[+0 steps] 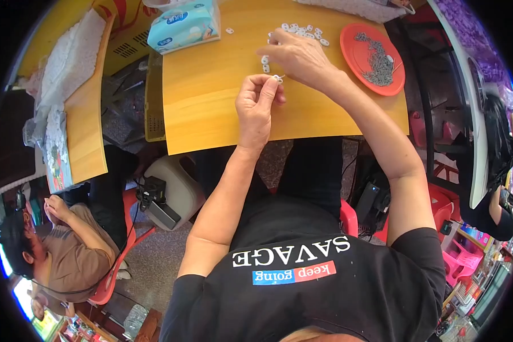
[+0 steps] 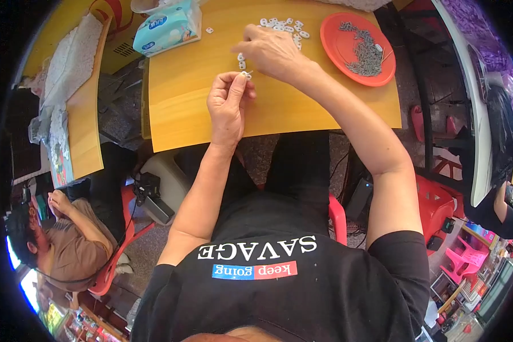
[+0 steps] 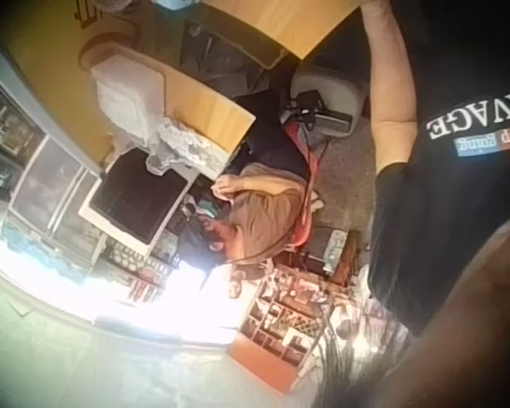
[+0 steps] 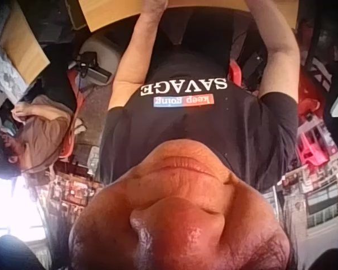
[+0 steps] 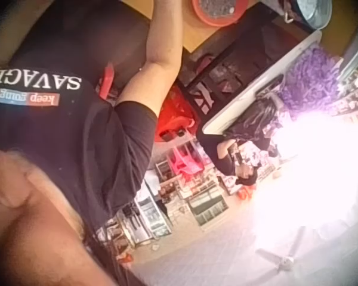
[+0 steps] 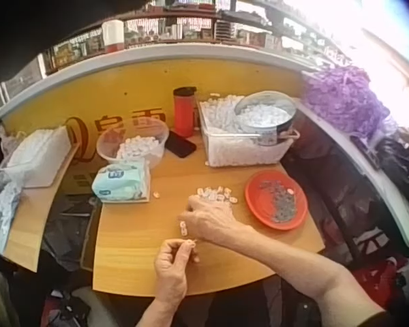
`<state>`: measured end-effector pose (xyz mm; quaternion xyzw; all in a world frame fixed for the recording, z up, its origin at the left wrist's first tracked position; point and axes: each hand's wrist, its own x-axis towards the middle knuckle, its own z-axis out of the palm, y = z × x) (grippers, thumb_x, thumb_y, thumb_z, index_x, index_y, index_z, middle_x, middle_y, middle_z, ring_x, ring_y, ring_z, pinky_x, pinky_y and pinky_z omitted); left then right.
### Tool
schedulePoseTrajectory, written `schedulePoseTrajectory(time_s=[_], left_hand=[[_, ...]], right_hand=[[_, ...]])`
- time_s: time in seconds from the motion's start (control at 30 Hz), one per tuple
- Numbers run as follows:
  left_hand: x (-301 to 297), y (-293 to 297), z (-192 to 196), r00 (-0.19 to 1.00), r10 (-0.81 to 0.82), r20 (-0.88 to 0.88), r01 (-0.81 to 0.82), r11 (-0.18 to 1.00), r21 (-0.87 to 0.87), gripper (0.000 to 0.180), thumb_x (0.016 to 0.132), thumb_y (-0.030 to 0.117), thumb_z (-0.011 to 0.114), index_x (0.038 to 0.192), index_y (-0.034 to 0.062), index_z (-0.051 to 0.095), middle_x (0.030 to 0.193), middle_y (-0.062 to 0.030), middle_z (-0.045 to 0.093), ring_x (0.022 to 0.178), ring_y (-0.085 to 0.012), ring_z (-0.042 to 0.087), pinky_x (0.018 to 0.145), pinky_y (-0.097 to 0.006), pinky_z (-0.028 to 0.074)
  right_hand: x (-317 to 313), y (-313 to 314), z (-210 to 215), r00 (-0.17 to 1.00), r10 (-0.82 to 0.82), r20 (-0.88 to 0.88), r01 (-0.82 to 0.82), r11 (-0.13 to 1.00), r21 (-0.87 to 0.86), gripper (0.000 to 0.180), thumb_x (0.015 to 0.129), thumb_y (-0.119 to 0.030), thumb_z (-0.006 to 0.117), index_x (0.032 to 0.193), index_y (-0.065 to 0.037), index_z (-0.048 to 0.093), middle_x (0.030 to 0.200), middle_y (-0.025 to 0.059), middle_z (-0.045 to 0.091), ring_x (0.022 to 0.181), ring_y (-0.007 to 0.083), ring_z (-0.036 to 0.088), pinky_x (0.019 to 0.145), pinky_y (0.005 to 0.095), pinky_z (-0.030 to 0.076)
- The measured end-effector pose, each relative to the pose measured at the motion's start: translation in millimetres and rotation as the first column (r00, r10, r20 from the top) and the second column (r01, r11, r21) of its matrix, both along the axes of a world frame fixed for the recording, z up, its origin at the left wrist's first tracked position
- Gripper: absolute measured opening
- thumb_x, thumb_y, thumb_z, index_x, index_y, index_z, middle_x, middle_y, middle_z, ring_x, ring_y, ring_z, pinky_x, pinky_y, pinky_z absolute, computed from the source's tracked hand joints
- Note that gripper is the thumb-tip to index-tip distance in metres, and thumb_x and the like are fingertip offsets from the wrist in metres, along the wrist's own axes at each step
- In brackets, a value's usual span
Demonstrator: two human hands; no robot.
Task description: Manually assembling small white plastic components by inserting metal pins into them.
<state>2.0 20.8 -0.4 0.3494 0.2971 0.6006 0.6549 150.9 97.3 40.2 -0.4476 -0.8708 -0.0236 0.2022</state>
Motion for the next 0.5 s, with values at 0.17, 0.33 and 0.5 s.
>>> schedulePoseTrajectory(time_s=[0.17,0.33,0.5], left_hand=[[1,-2,1,1.000,-0.003,-0.012,0.003,1.000,-0.013,0.009,0.098,0.011,0.059,0.100,0.0031,0.055,0.086,-0.0041,0.063,0.073,-0.0099,0.059,0.068,-0.024,0.049],[-1,-2,2,1.000,-0.013,-0.015,0.012,1.000,-0.023,0.009,0.098,0.012,0.059,0.100,0.0033,0.056,0.086,-0.0041,0.063,0.072,-0.0100,0.059,0.068,-0.024,0.049],[-1,-1,0,1.000,-0.018,0.007,0.018,1.000,-0.015,0.009,0.097,0.012,0.060,0.100,0.0038,0.056,0.086,-0.0039,0.063,0.072,-0.0106,0.059,0.068,-0.024,0.049]], right_hand=[[-1,20,-6,0.976,0.195,0.098,-0.198,0.980,0.025,0.020,0.075,-0.010,0.067,0.095,-0.010,0.068,0.096,0.0055,0.061,0.092,0.0255,0.064,0.074,0.0369,0.054],[-4,21,1,0.974,0.184,0.130,-0.184,0.983,-0.007,0.017,0.079,-0.012,0.066,0.095,-0.008,0.066,0.092,0.0070,0.063,0.093,0.0272,0.064,0.075,0.0364,0.054],[0,-12,14,0.775,-0.313,-0.549,-0.052,0.834,-0.549,0.020,0.090,-0.017,0.067,0.106,-0.005,0.069,0.089,0.0046,0.068,0.081,0.0134,0.065,0.072,0.0281,0.054]])
